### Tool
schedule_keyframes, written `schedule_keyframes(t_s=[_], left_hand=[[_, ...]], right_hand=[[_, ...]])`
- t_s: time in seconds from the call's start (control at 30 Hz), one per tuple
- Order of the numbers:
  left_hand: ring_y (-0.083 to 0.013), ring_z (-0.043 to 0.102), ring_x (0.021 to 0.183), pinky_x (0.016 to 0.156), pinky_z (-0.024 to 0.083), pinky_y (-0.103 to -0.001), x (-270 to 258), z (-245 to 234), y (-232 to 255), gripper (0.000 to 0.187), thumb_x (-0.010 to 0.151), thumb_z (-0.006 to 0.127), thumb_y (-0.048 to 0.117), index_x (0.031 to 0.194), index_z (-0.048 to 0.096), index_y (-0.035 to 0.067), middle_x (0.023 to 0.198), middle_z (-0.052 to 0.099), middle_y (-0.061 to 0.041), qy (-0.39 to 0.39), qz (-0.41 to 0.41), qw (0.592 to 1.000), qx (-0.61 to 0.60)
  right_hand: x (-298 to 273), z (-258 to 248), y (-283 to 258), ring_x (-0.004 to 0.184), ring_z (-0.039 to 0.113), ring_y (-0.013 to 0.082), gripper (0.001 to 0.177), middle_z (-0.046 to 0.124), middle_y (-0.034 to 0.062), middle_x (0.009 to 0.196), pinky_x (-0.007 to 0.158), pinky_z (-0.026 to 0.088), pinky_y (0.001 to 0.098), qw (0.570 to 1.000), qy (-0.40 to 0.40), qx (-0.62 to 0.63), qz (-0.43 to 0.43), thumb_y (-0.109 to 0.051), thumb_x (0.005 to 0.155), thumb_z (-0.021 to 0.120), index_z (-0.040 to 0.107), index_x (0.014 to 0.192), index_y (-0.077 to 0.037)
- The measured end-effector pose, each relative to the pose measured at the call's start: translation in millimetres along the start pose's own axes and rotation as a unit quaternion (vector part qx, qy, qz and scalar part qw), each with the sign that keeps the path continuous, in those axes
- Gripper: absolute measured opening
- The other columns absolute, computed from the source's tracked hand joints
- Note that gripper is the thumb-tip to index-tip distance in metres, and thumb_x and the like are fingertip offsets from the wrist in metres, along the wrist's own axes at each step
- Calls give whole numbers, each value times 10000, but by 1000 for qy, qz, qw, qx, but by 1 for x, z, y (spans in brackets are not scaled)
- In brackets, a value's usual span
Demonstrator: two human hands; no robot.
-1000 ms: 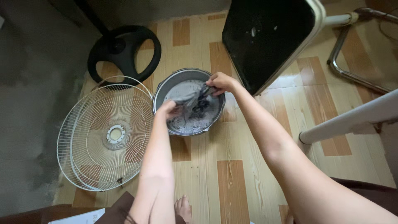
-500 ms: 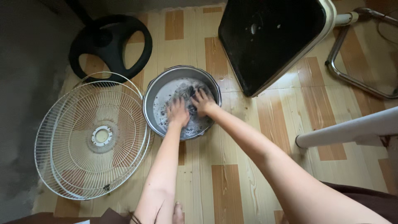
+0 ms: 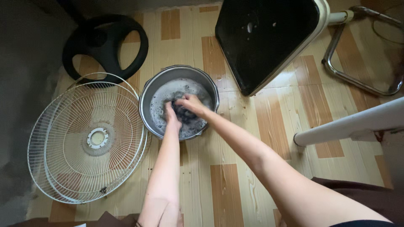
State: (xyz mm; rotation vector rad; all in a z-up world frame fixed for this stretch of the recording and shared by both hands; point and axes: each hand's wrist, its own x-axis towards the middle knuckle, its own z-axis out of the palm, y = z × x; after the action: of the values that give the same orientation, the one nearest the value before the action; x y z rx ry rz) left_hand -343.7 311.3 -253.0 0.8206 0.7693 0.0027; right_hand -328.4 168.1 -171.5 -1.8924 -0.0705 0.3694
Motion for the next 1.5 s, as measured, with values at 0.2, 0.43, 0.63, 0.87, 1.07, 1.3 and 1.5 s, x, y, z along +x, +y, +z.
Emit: schedule_keyframes(t_s=[0.2,0.43,0.63,0.87,1.07,1.3,1.5], left_hand=[[-288,652,1109,948,538,-453,9,-14,10,527,928,677,433,1219,673,-7,1204,674,-182,13,128,972,194],[-344,619,1242,1029,518,-447,-33,-15,74,459,986,623,340,1312,637,17,1307,642,-237,115,221,646,721],[-313,493,1428,1147,456,-469,-64,-7,48,616,958,600,113,1561,487,164,1591,478,-134,27,349,470,810],[-390,139,1526,1238,47,-574,-72,-5,40,766,931,599,189,1608,253,91,1660,204,-189,-78,207,466,856],[-416,198,1501,1214,68,-578,-70,-3,40,672,887,646,178,1510,450,14,1607,306,-228,-23,323,509,798],[-336,728,1012,921,575,-465,-48,-9,79,328,969,697,298,1147,724,24,1145,765,-203,-16,223,778,587],[-232,731,799,647,647,-348,-67,44,102,239,932,591,79,1165,646,72,1035,739,-130,-264,71,910,311]], right_hand=[[-20,18,-28,728,646,258,275,708,130,763,698,532,424,983,-8,-96,-157,-279,915,676,691,813,-23],[3,-38,-32,1003,658,431,381,667,258,1085,872,549,501,941,57,-302,-142,-209,802,771,635,1130,-72],[-6,-29,-19,1490,311,422,779,250,228,1637,1165,367,534,852,-25,-511,-110,-223,836,698,412,1561,-210],[15,-9,17,1584,-67,398,889,-104,196,1712,1263,-32,584,771,-191,-606,28,-531,919,572,135,1645,-260],[18,-12,11,1530,173,406,846,83,199,1675,1244,130,583,811,-93,-571,-87,-317,837,643,286,1601,-241],[15,-31,-4,1314,572,335,486,632,152,1388,1114,512,437,892,92,-418,-145,-276,853,664,627,1297,-84],[27,-43,6,1065,617,136,458,695,-80,1104,830,495,396,957,-157,208,127,-560,967,479,655,1207,-213]])
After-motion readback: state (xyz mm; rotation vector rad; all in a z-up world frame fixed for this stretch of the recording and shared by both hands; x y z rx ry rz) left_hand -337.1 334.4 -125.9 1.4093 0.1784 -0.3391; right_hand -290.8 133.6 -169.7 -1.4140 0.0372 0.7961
